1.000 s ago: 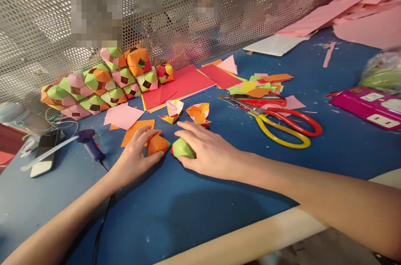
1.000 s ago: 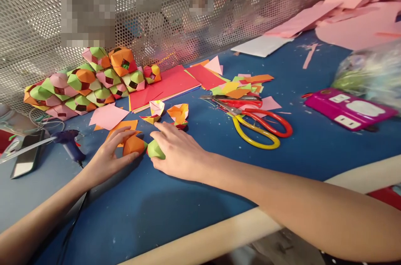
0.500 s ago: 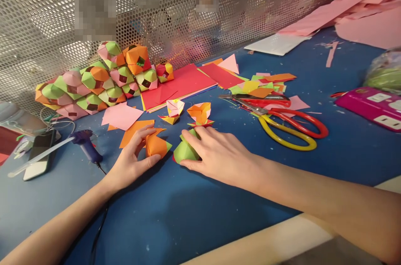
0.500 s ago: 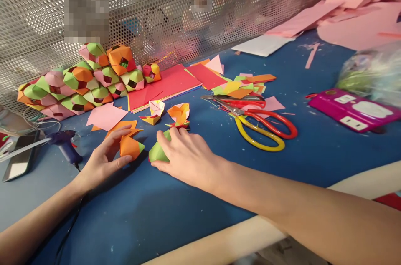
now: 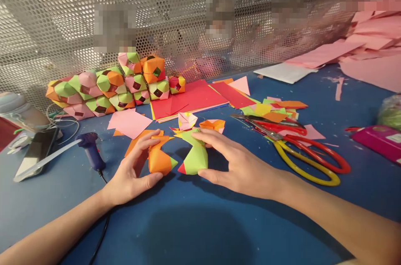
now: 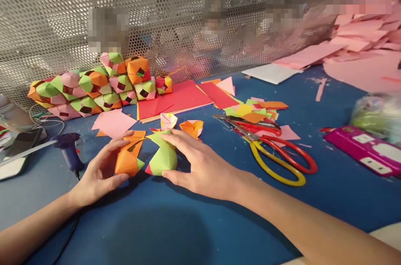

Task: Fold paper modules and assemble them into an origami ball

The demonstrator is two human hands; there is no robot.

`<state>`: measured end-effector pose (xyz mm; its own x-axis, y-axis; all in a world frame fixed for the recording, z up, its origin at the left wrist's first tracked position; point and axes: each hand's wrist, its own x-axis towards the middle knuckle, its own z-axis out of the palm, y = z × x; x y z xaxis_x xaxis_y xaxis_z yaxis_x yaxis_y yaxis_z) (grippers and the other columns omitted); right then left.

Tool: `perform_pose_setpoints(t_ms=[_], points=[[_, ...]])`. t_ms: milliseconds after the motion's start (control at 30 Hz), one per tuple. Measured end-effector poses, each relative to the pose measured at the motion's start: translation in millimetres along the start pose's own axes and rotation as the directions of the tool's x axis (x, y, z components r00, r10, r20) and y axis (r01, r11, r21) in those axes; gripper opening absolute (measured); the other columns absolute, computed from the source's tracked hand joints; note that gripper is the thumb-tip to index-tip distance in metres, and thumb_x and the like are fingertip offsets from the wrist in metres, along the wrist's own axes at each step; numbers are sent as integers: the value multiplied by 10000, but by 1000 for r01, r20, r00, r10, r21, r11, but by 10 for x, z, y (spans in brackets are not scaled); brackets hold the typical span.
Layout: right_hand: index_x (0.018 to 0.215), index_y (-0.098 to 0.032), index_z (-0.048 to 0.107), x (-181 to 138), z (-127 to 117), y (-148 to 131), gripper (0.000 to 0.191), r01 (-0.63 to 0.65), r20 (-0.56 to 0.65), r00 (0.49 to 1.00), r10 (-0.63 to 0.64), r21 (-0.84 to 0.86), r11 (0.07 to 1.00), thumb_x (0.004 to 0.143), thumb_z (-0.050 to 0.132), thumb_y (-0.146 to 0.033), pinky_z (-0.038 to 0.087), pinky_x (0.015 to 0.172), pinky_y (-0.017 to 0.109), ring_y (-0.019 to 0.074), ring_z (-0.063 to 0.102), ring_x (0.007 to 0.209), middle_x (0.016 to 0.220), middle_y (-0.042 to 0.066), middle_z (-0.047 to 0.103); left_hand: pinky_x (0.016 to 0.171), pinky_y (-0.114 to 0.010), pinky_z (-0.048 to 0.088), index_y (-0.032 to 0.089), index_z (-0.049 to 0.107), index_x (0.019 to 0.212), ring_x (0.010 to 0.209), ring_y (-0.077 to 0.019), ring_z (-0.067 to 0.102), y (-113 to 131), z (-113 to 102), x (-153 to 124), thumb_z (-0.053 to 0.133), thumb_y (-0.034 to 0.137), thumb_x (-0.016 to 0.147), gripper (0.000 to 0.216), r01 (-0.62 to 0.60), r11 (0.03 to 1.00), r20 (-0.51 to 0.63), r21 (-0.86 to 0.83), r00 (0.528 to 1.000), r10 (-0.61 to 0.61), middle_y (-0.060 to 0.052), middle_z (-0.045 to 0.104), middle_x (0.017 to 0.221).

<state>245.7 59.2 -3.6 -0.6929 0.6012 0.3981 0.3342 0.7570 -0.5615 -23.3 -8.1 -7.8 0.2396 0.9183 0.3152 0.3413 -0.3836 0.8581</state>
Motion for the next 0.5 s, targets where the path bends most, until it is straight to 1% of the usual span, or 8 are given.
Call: perform_pose_setpoints(t_ms=[100,233,400,500], points=[[1439,-241,391,-18,17,29,650,2,37,999,-1,-24,1000,849,632,-375,421,1104,459,267,409,1383,1490,99,444,1173,-507,297,333,483,1317,1466,-290,242,-10,-6,-19,700,271,817,548,-20,1000,31,-12,999,20,-66,339,1542],[1439,-253,406,-41,1,34,662,19,65,998,-17,-30,999,837,650,-379,435,1090,458,278,424,1373,1487,110,448,1171,-516,296,314,468,1344,1467,-304,234,-27,-15,-48,693,275,823,569,-42,999,58,-15,997,43,-95,325,1541],[1434,-223,421,-63,-30,8,666,17,90,996,-13,-51,999,837,648,-411,424,1096,451,282,406,1382,1500,129,427,1175,-496,294,354,453,1357,1474,-297,215,-16,-18,-63,694,239,823,597,-53,998,72,-30,996,55,-73,320,1541],[1439,-224,413,-62,-24,0,668,-2,96,995,4,-22,1000,844,638,-427,419,1099,454,278,389,1393,1502,124,425,1171,-510,295,364,449,1366,1468,-307,231,2,-12,-58,703,242,815,618,-60,998,88,-17,994,62,-67,326,1544]])
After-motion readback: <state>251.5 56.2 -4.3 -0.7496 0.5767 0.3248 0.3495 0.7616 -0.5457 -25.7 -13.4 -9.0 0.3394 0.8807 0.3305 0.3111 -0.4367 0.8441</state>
